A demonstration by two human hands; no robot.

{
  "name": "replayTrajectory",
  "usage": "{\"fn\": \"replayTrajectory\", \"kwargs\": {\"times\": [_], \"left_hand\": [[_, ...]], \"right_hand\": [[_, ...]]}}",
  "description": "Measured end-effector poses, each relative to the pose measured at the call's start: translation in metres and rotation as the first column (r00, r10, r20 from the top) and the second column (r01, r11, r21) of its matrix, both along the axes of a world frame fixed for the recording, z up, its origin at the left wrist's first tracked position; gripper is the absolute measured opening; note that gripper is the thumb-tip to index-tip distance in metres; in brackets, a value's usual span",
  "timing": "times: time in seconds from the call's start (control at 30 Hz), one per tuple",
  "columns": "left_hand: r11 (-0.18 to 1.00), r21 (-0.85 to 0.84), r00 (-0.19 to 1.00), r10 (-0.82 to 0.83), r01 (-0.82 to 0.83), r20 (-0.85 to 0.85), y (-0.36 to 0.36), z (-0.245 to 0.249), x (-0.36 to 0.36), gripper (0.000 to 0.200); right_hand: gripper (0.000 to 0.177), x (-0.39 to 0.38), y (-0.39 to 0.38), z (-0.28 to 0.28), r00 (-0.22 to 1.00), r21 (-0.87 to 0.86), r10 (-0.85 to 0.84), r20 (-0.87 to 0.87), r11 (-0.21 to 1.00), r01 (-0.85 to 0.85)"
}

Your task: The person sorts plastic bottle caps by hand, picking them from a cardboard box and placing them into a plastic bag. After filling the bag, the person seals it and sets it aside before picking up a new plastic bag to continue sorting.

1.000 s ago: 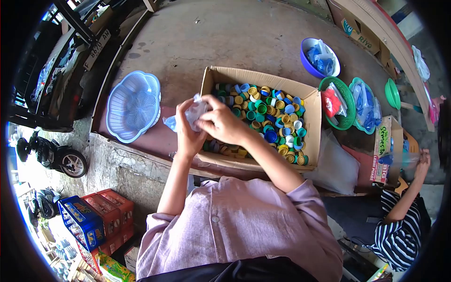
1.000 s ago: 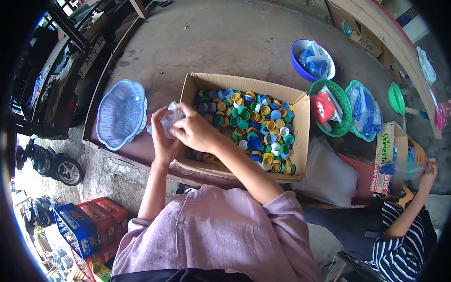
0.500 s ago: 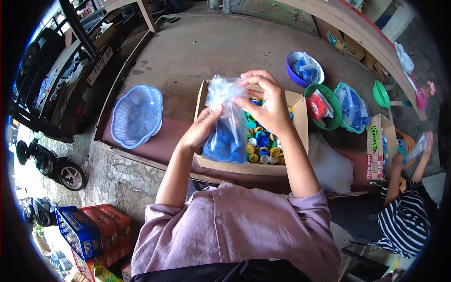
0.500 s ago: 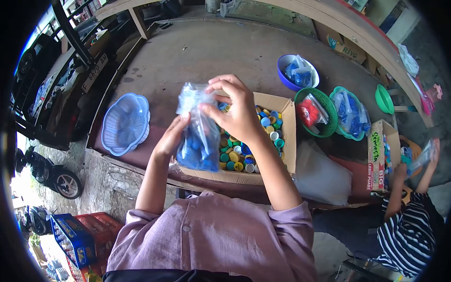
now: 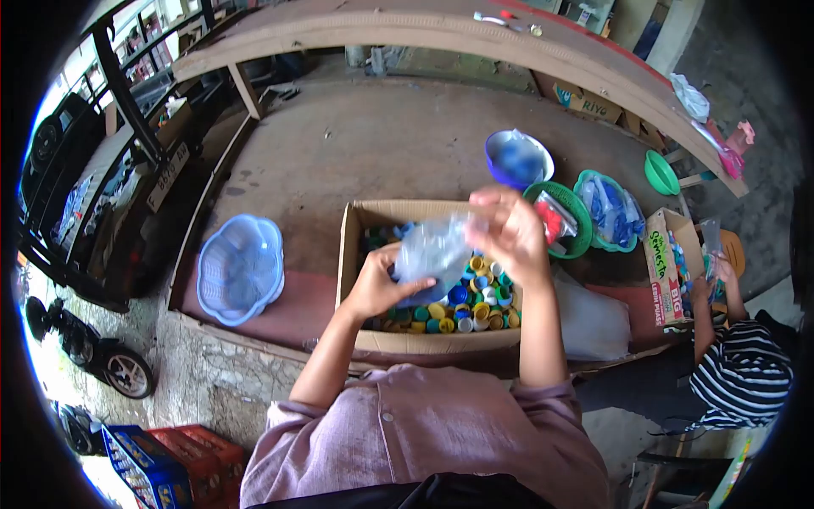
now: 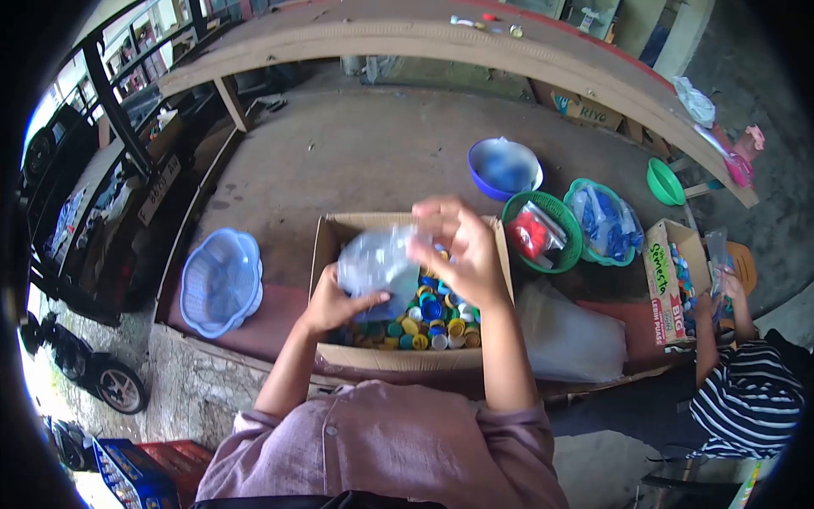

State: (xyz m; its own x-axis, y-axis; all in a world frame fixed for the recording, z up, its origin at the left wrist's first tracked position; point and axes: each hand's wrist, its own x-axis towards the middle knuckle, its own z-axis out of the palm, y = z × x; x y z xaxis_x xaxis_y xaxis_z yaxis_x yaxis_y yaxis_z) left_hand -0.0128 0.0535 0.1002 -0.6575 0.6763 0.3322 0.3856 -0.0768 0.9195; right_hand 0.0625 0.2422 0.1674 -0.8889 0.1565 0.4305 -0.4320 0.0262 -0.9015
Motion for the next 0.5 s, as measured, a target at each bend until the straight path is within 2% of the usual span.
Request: {"fn": "replayTrajectory", "kwargs": {"times": [0.03, 0.07, 0.1, 0.17, 0.23, 0.3, 0.33, 0.43, 0.47, 0.5], "left_hand": [[0.999, 0.025, 0.993, 0.039, -0.036, -0.116, 0.001, 0.000, -0.003, 0.017], [0.995, -0.093, 0.969, 0.005, -0.029, -0.247, -0.003, 0.001, -0.006, 0.017], [0.996, -0.067, 0.951, 0.032, -0.055, -0.308, -0.002, 0.002, -0.003, 0.017], [0.991, -0.106, 0.948, 0.042, -0.079, -0.317, -0.003, -0.004, -0.001, 0.019], [0.978, -0.205, 0.946, -0.041, -0.027, -0.321, -0.004, -0.007, 0.000, 0.026], [0.964, -0.265, 0.940, -0.086, -0.005, -0.331, -0.002, -0.012, 0.008, 0.026], [0.943, -0.331, 0.938, -0.093, -0.024, -0.334, -0.001, -0.016, 0.011, 0.027], [0.940, -0.337, 0.933, -0.074, -0.053, -0.353, 0.004, -0.028, 0.017, 0.028], [0.940, -0.338, 0.932, -0.079, -0.049, -0.354, 0.004, -0.029, 0.014, 0.028], [0.899, -0.424, 0.910, -0.082, -0.109, -0.408, 0.000, -0.031, 0.010, 0.026]], "right_hand": [[0.044, 0.004, 0.004, -0.006, 0.980, -0.102, 0.190, -0.057, 0.975, -0.195], [0.047, 0.007, 0.008, -0.017, 0.972, -0.135, 0.233, 0.023, 0.964, -0.228], [0.050, 0.010, 0.010, -0.030, 0.955, -0.173, 0.276, 0.109, 0.951, -0.255], [0.049, 0.023, 0.008, -0.055, 0.948, 0.109, 0.112, 0.297, 0.983, -0.150], [0.040, 0.036, 0.021, -0.083, 0.876, 0.214, 0.092, 0.473, 0.953, -0.215], [0.031, 0.047, 0.020, -0.080, 0.916, 0.109, 0.026, 0.401, 0.991, -0.076], [0.029, 0.053, 0.021, -0.073, 0.900, -0.009, 0.023, 0.434, 1.000, -0.021], [0.029, 0.060, 0.032, -0.069, 0.922, 0.081, -0.114, 0.369, 0.993, 0.090], [0.028, 0.062, 0.039, -0.072, 0.943, -0.051, -0.109, 0.316, 0.990, 0.131], [0.025, 0.062, 0.048, -0.072, 0.960, -0.033, -0.180, 0.214, 0.981, 0.191]]}}
